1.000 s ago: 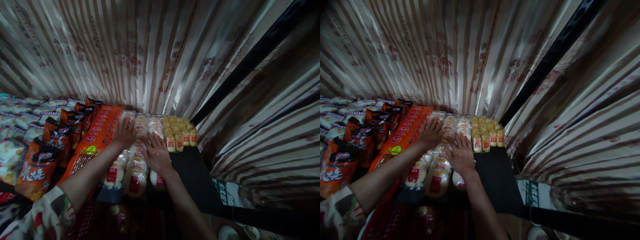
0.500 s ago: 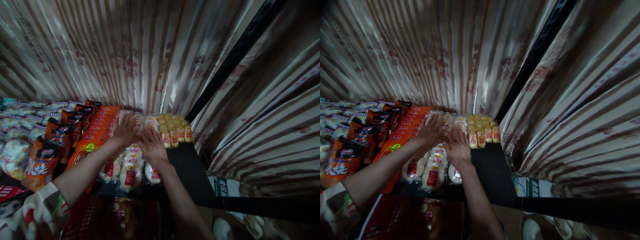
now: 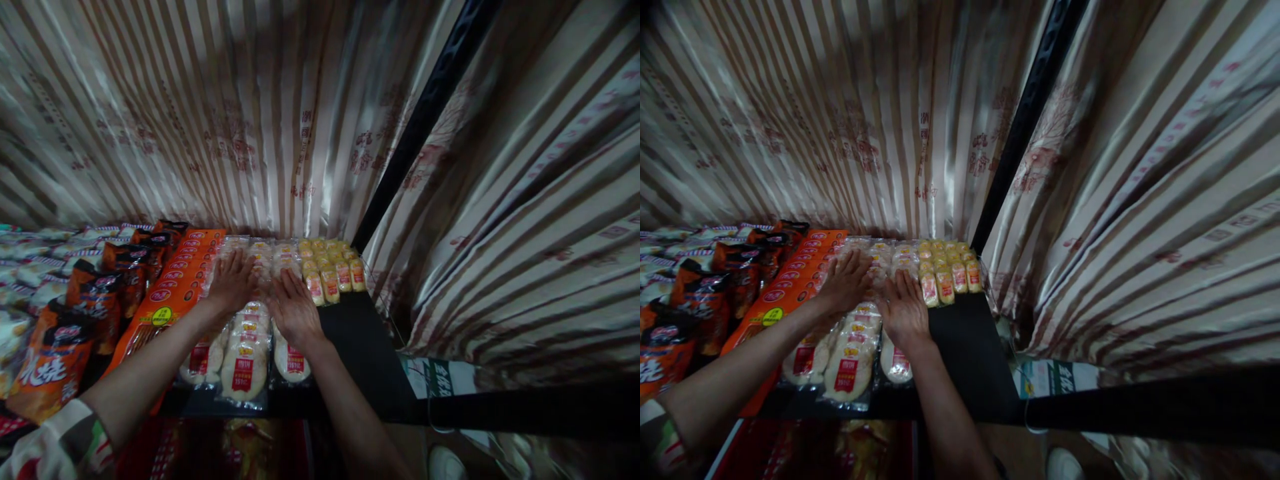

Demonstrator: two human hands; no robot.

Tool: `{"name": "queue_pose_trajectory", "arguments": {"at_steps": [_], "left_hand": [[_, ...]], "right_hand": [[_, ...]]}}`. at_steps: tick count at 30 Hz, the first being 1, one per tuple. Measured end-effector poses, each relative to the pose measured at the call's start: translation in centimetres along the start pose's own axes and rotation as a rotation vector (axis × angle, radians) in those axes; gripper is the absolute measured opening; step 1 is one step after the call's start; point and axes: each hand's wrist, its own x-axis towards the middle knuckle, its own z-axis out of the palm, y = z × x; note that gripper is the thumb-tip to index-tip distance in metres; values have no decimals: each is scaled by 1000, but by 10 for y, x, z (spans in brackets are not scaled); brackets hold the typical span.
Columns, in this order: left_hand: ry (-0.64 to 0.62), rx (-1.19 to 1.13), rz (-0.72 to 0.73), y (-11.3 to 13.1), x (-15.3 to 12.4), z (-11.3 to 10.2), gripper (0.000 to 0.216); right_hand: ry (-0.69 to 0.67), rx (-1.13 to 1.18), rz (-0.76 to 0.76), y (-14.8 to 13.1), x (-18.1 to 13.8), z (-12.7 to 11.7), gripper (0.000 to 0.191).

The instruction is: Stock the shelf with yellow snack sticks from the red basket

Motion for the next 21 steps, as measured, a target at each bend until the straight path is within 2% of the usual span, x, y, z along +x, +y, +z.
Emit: {"name": "queue_pose_trajectory", "arguments": {"at_steps": [6,14,18,21], "left_hand": [[116,-45,86,22,12,-7,52],[-8,-120,255,62,26,-4,53],[8,-60,292,65,26,6,53],[30,-35,289,67,23,5,53]], "right_hand": [[249,224,208,8,1,-17,49],[390,605,515,38,-14,-20,64],[431,679,543,46,-19,-19,65],[442,711,528,49,-20,-20,64]]}}
